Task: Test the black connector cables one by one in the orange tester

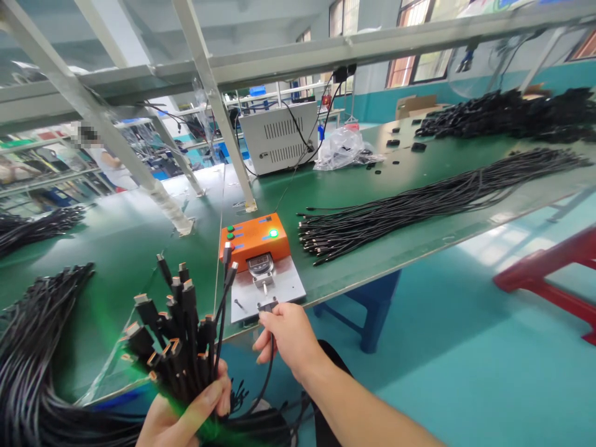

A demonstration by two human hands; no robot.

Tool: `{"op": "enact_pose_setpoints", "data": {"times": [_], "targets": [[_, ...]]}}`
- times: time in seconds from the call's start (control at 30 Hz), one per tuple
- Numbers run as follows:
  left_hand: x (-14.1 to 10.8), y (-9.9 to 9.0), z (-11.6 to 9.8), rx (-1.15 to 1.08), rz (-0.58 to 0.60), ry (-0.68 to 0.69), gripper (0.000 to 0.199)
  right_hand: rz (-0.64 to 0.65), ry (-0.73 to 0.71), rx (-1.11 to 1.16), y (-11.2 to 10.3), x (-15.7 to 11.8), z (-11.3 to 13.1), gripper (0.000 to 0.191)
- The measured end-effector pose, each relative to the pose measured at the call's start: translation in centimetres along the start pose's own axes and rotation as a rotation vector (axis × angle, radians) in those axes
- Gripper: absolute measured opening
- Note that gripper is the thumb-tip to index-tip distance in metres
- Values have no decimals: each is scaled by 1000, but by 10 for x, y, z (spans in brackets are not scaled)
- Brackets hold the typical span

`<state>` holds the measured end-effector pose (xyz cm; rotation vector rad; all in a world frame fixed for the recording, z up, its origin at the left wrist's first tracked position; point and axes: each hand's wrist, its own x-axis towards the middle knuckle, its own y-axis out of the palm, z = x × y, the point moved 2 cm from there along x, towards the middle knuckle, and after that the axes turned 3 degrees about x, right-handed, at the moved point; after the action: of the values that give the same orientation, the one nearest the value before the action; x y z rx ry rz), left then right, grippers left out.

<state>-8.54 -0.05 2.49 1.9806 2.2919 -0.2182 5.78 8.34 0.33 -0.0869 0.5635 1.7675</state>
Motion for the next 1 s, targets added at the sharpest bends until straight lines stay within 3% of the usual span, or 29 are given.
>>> {"op": "enact_pose_setpoints", "data": {"times": [0.2, 0.3, 0.43, 0.5, 0.57, 0.63, 0.7, 0.77, 0.9, 1.0], "targets": [[-1, 2, -5, -46, -68, -52, 18, 66, 36, -84, -2, -15, -1, 20], [-3, 5, -5, -106, -112, -82, 20, 45, 68, -441, -13, -27, 1, 23], [-2, 7, -5, -124, -123, -89, 21, -262, 32, -1093, -43, -42, 18, 33], [-2, 6, -6, -96, -98, -73, 20, -377, -72, -1164, -51, -49, 30, 36], [-2, 7, -6, -54, -58, -54, 18, -323, -215, -903, -48, -54, 40, 38], [-2, 9, -4, -18, -35, -40, 17, -184, -325, -457, -36, -56, 47, 39], [-3, 13, 0, 16, -28, -22, 19, -81, -367, -62, -21, -54, 51, 37], [-3, 17, 6, 34, -13, 1, 22, -45, -358, 174, -10, -49, 52, 31], [-6, 16, 10, 38, -98, 49, 24, -93, -281, 291, -10, -39, 45, 23], [-9, 7, 5, -77, -170, 80, 17, -2, -146, 252, -14, -30, 27, 19]]}}
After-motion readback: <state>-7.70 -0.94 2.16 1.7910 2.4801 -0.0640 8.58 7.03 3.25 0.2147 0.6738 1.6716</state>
